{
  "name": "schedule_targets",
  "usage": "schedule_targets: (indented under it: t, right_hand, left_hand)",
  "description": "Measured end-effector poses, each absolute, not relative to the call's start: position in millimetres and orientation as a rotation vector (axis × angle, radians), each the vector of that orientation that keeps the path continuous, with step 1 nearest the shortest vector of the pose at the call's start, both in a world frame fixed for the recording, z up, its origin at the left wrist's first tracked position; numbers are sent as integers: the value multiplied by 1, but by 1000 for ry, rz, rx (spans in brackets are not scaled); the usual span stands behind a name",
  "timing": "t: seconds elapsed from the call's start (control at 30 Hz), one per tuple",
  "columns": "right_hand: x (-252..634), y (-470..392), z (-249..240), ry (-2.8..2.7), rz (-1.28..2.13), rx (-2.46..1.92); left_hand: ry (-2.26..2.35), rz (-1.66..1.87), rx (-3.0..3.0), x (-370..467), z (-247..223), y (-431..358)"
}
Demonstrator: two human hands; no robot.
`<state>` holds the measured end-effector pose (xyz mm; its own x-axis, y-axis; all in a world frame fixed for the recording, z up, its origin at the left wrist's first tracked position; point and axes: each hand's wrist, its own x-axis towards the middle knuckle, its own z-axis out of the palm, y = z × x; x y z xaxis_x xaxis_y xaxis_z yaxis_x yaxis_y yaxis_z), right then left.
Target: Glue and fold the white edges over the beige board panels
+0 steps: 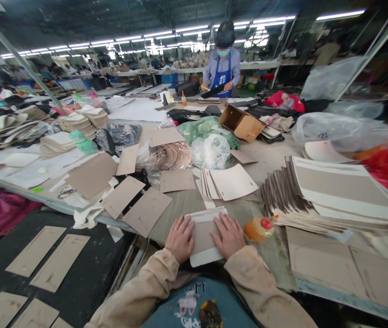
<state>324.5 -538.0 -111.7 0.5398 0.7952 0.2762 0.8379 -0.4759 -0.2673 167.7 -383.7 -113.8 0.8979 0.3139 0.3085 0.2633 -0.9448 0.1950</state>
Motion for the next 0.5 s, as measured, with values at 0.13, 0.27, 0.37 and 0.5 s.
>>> schedule_targets:
  t: [0.13, 0.27, 0.37, 0.5]
  right_hand:
    - [326, -539, -114, -1354, -157, -2397]
    - [327, -539, -115, -1349, -153, -2392]
    - [327, -539, -114, -1347, -150, -2389]
    - [327, -539, -112, -1346, -140, -2393]
  left_hand:
    - [445, 507, 2919, 168, -115, -384]
    - [446, 517, 2914, 168, -114, -384]
    - [441, 528, 2910, 168, -114, -384]
    - [441, 532, 2908, 168, -114, -384]
